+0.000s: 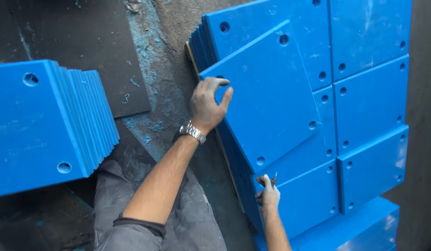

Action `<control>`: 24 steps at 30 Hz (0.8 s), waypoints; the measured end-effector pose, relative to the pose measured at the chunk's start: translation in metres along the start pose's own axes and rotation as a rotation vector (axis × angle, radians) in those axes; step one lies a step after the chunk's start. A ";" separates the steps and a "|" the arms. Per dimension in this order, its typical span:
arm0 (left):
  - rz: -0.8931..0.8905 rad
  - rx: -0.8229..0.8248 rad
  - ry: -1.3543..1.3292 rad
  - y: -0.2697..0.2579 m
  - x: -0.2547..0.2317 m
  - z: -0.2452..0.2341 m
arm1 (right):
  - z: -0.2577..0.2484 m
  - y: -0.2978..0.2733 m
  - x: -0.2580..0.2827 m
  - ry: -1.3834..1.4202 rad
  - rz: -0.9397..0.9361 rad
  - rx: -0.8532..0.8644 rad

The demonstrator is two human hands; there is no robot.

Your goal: Deburring holes in blue plastic rectangular blocks using a handheld trimming tool and stacking them on a pallet.

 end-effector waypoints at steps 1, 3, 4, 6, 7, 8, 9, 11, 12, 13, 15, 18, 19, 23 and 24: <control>-0.002 0.003 -0.132 -0.010 0.000 -0.017 | 0.014 -0.009 0.001 -0.114 0.005 0.011; -0.033 -0.022 -0.250 -0.041 0.022 -0.044 | 0.050 -0.032 0.006 -0.264 0.001 0.046; -0.090 0.049 -0.246 -0.062 0.044 -0.043 | 0.081 -0.048 0.015 -0.304 -0.062 0.146; -0.184 0.082 -0.218 -0.109 0.100 -0.061 | 0.140 -0.072 0.010 -0.376 -0.130 0.296; -0.232 0.041 -0.173 -0.134 0.131 -0.077 | 0.175 -0.084 0.002 -0.409 -0.177 0.458; -0.280 0.001 -0.128 -0.160 0.161 -0.094 | 0.208 -0.099 -0.007 -0.440 -0.220 0.622; -0.311 -0.021 -0.121 -0.179 0.186 -0.119 | 0.235 -0.125 0.002 -0.471 -0.222 0.647; -0.431 -0.036 0.089 -0.223 0.238 -0.168 | 0.292 -0.188 0.009 -0.804 -0.276 0.783; -0.461 -0.052 0.087 -0.240 0.265 -0.190 | 0.314 -0.197 0.003 -0.835 -0.280 0.797; -0.484 -0.068 0.201 -0.258 0.288 -0.214 | 0.347 -0.232 0.021 -0.829 -0.684 0.941; -0.526 -0.093 0.309 -0.282 0.326 -0.255 | 0.393 -0.302 0.036 -0.814 -1.095 1.099; -0.605 -0.102 0.367 -0.291 0.374 -0.304 | 0.460 -0.375 0.037 -0.986 -1.118 1.166; -0.611 -0.048 0.407 -0.293 0.390 -0.313 | 0.476 -0.395 0.030 -1.110 -1.196 1.123; -0.623 0.148 0.396 -0.276 0.426 -0.331 | 0.531 -0.460 0.012 -1.476 -1.412 1.039; -0.633 0.145 0.393 -0.276 0.432 -0.336 | 0.542 -0.470 0.005 -1.484 -1.414 1.047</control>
Point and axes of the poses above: each hand's wrist, its own y-axis towards the middle knuckle, its own z-axis out of the palm, x = y × z, the point moved 10 cm from there along y, towards the middle knuckle, and after that the axes turned 4 degrees about y, right-handed, at the moved point
